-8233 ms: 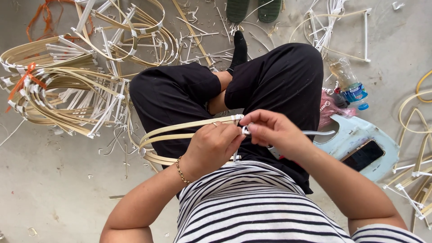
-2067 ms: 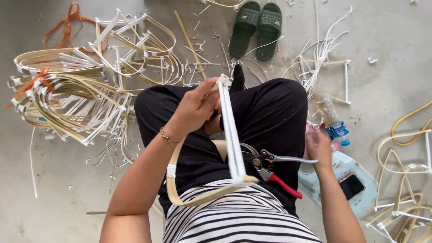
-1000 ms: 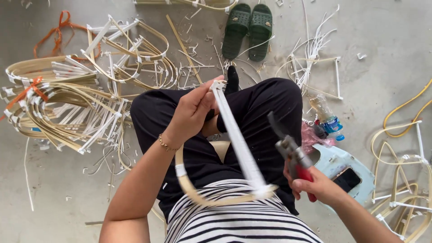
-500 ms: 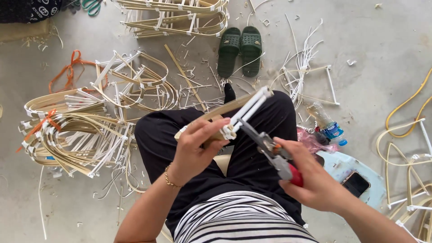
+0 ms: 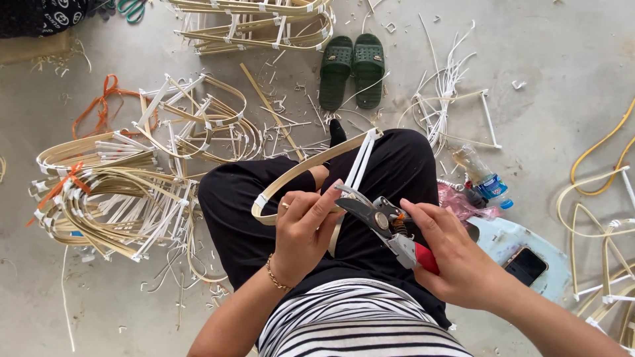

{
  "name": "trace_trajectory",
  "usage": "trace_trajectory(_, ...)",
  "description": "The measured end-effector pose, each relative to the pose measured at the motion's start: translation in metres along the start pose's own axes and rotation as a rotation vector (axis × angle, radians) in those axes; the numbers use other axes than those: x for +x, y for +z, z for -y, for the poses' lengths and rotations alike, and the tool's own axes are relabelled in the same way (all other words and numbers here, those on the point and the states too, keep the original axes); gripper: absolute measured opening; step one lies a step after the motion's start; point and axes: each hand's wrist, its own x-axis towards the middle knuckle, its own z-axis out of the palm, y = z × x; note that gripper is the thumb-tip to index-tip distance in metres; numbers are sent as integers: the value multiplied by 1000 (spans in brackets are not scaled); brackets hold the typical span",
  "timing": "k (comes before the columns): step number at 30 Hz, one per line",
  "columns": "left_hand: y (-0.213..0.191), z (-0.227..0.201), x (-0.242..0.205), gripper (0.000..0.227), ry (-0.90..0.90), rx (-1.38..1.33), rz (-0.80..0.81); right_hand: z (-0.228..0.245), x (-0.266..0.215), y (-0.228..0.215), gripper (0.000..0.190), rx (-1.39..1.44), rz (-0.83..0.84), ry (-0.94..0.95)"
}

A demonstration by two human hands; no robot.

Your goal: Weaving thin bamboo strips and securing them with tape and ties to assemble frames for furniture or household items.

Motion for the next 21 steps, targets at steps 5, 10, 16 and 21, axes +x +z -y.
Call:
trace_trajectory(5, 13, 2, -12, 47, -61, -4, -30, 1, 1, -5, 110, -148, -7, -66)
trace_trajectory(10, 24, 4, -21, 41, -103, -76, -92, -1, 4, -4, 104, -129, 19, -8)
trace_trajectory(16, 29, 10, -24, 34, -89, -49, -112, -9, 14, 6, 94, 20, 20, -31)
trace_trajectory(21, 30, 12, -21, 40, -158, -86, -84, -55, 14, 40, 61, 241, -137, -40)
